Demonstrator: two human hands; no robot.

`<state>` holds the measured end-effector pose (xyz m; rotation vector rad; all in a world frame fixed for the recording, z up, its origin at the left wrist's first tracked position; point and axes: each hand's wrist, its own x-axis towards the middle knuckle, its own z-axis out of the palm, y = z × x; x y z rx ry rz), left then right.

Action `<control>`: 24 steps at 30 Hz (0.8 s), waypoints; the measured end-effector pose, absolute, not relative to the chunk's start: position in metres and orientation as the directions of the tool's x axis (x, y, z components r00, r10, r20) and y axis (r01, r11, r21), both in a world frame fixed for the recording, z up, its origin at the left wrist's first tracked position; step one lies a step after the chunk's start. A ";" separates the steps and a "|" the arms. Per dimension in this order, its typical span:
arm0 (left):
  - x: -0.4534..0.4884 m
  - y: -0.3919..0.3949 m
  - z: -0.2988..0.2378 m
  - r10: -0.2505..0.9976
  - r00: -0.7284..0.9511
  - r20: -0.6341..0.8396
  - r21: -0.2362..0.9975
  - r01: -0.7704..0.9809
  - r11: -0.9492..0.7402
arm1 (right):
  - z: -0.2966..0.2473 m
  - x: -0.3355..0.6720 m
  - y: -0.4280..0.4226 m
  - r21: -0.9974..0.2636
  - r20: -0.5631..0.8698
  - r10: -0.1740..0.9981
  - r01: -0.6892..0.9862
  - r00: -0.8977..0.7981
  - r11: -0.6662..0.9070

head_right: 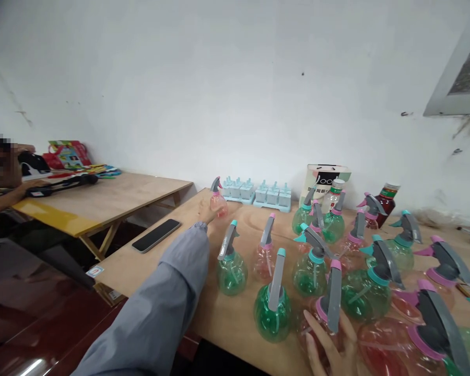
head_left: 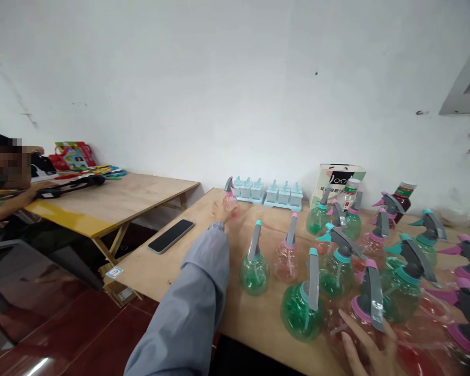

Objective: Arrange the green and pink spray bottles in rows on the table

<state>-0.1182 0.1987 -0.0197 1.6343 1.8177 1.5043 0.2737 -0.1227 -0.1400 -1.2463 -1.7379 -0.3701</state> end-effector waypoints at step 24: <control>-0.044 0.025 0.004 0.807 0.115 0.579 0.780 -0.368 -0.507 | -0.128 0.259 -0.124 -0.226 0.850 0.521 0.838 -0.080 0.497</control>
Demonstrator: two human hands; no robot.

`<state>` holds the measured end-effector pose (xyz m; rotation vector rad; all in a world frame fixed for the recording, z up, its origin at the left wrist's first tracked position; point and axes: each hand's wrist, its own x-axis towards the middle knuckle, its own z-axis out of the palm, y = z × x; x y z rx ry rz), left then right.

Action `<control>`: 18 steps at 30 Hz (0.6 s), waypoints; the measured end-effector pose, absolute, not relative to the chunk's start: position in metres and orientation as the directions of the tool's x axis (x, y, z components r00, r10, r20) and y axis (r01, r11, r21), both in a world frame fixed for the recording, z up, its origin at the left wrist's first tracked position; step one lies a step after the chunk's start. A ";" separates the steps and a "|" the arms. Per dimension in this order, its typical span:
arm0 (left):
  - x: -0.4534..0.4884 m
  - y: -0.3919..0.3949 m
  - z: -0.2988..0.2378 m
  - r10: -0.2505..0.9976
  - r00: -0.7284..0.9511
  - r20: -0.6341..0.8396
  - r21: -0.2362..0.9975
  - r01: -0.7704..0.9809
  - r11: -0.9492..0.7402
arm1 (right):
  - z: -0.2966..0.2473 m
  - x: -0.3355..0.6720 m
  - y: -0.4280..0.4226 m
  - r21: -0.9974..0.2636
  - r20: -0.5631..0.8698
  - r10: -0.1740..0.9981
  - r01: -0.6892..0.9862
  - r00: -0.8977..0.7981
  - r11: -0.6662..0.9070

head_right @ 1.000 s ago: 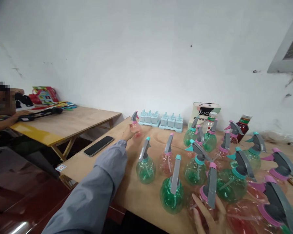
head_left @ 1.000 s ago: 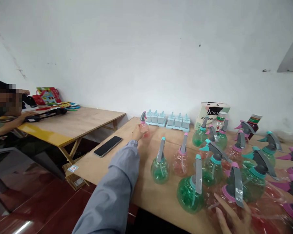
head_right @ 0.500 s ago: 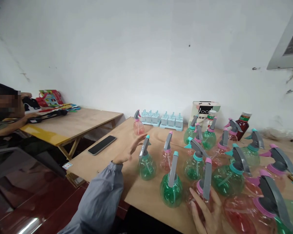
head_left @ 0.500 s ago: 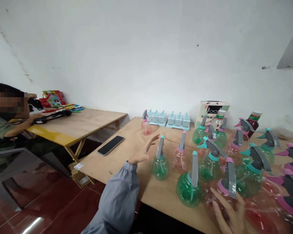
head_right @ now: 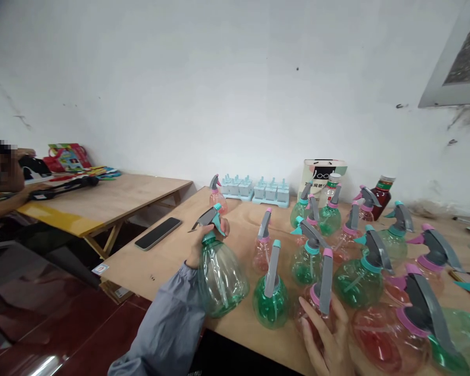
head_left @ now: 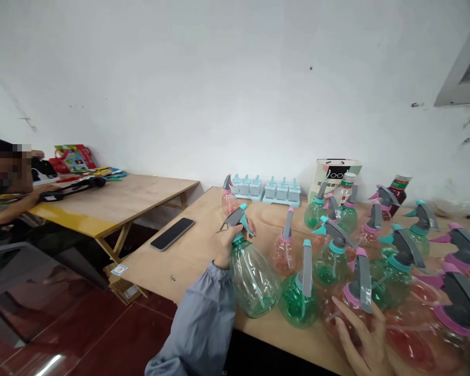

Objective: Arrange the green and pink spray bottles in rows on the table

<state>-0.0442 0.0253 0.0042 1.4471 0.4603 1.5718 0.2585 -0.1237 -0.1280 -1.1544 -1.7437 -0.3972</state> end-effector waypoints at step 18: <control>-0.042 0.022 -0.005 0.839 0.141 0.526 0.833 -0.284 -0.474 | -0.128 0.259 -0.125 -0.233 0.841 0.536 0.841 -0.078 0.488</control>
